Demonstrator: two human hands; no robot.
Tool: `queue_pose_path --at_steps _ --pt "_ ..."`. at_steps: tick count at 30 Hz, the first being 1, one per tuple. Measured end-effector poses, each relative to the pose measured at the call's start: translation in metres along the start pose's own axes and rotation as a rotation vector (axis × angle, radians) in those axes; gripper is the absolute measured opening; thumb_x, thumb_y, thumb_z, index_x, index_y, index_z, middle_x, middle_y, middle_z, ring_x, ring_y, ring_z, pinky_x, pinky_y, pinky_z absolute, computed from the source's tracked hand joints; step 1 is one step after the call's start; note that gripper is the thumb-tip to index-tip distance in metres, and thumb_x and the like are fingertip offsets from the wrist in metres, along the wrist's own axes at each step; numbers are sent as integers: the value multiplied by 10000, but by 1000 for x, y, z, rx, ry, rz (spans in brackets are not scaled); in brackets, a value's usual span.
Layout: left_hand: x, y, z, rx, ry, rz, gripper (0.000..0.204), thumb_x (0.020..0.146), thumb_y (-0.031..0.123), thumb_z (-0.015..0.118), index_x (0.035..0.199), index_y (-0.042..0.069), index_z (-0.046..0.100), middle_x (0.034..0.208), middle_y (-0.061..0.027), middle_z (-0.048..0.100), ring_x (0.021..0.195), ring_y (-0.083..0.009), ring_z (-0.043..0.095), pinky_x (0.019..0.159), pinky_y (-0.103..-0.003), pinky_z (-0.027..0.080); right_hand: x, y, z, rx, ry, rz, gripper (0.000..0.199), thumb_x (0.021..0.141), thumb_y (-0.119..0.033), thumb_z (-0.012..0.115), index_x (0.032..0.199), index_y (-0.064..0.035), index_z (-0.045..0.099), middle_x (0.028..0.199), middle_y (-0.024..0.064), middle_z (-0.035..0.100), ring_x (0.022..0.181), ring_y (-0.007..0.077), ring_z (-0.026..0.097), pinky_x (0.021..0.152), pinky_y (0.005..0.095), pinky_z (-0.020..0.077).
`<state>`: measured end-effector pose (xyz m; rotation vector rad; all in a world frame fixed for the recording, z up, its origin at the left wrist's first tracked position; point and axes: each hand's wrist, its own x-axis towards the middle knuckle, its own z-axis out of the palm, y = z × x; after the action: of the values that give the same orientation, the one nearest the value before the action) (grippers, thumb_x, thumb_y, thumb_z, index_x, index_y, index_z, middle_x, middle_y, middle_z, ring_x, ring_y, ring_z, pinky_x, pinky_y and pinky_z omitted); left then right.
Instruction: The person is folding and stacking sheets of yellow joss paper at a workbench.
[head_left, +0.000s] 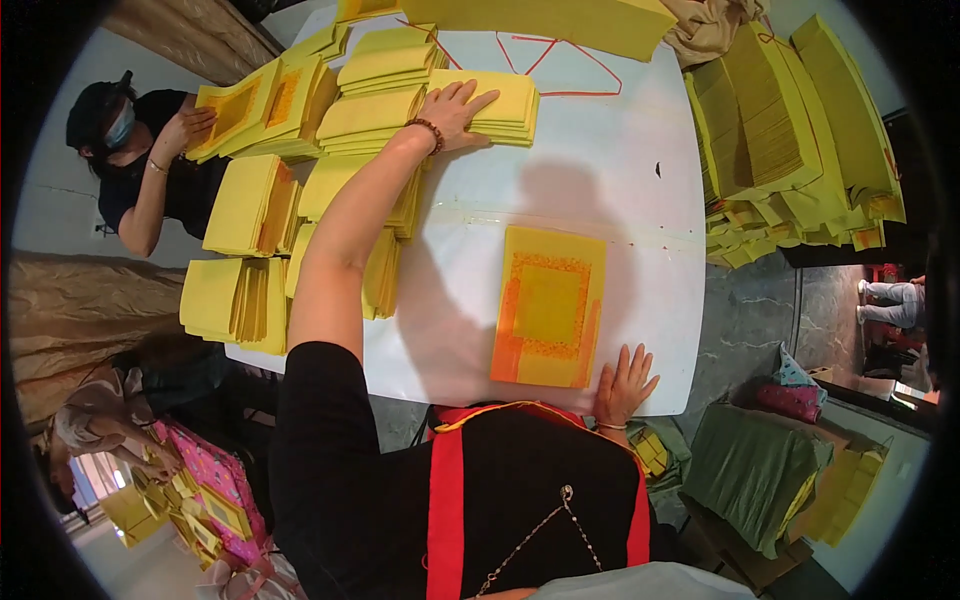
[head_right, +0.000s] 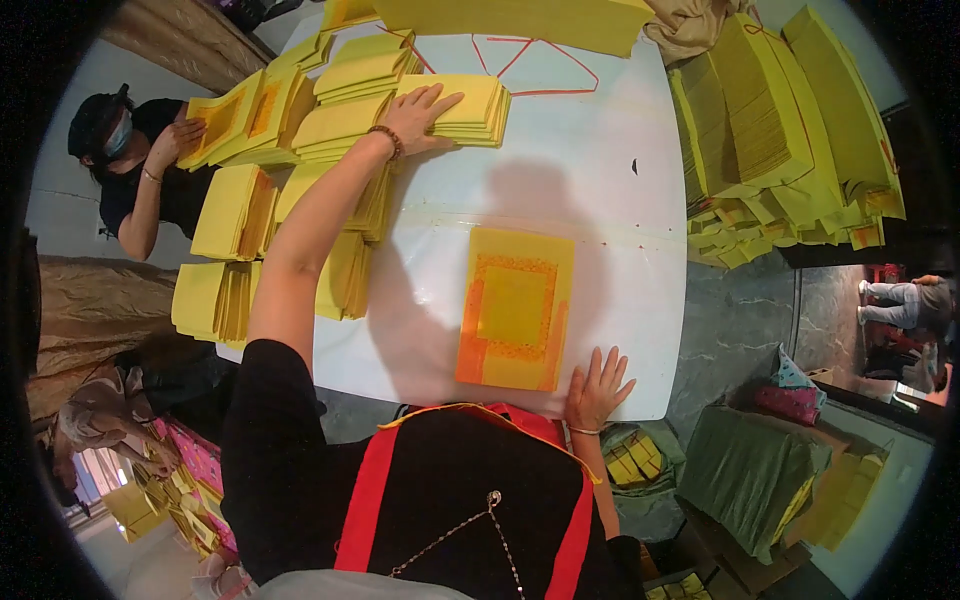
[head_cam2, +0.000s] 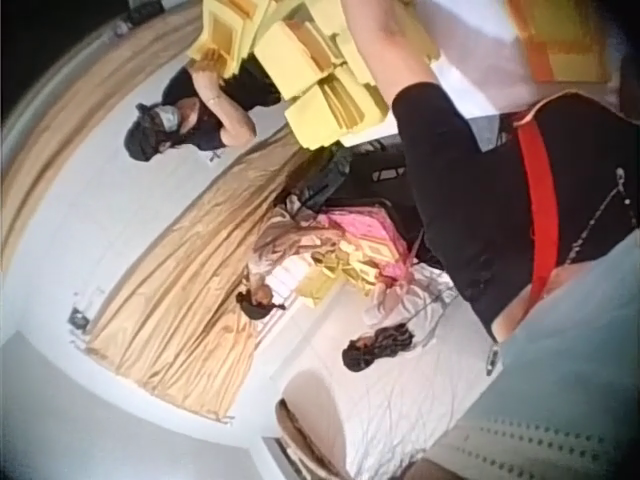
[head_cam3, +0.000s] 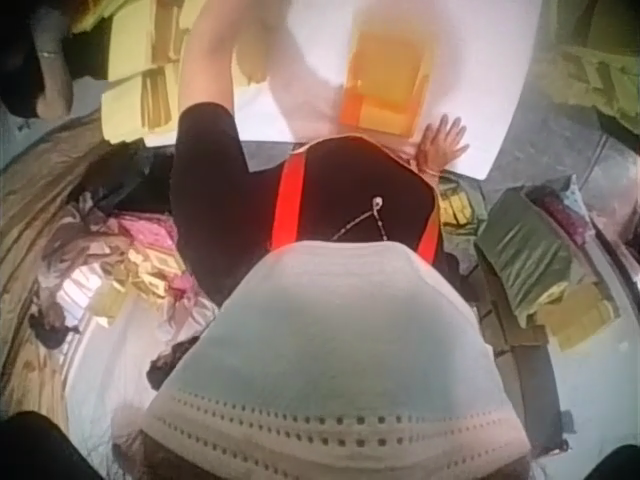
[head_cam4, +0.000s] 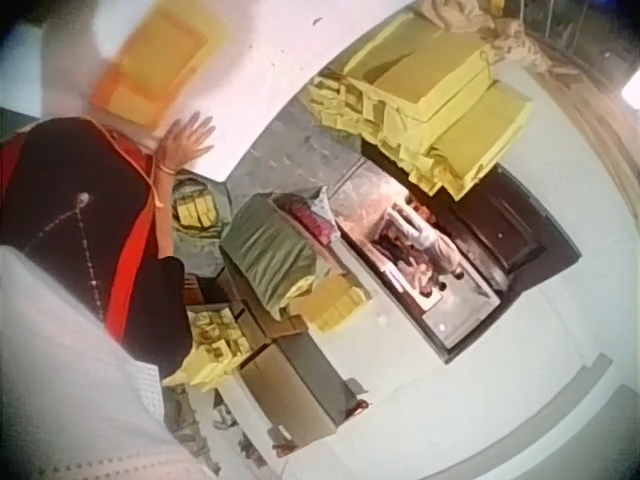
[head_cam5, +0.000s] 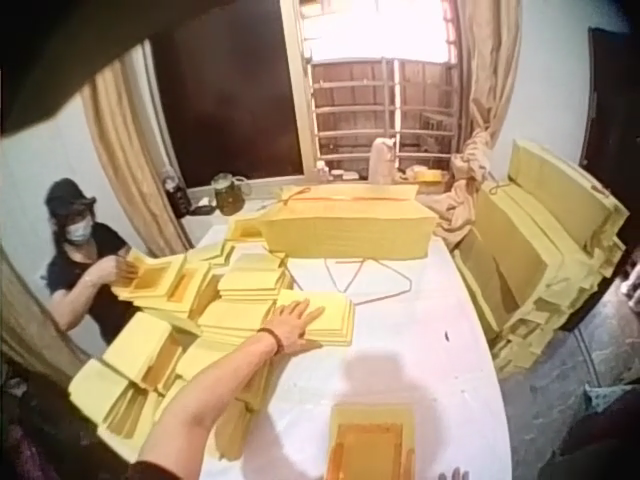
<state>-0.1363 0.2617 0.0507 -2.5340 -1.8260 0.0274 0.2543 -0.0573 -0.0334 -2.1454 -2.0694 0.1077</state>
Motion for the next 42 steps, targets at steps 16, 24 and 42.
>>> queue_pose_path --at_steps 16,24,42 --pt "-57 77 -101 -2066 370 -107 818 806 151 580 1346 104 -32 1095 -157 481 763 -241 591 648 -344 512 -5 5 1 34 105 -4 497 831 -408 480 1248 -140 441 1367 121 303 1278 316 226 1000 556 74" --pt "-133 147 2 -1654 218 -231 746 741 79 602 1339 85 155 1167 -171 430 840 -197 546 664 -286 463 0 -5 2 58 111 -39 489 841 -386 480 1256 -132 432 1372 120 294 1281 318 217 1000 560 71" --pt "-298 230 79 -259 338 -282 367 814 204 507 1160 87 474 1248 -124 402 1171 -285 345 928 -408 281 -14 20 0 198 197 -189 552 727 -423 599 1192 -149 481 1330 94 345 1280 338 206 1006 571 41"
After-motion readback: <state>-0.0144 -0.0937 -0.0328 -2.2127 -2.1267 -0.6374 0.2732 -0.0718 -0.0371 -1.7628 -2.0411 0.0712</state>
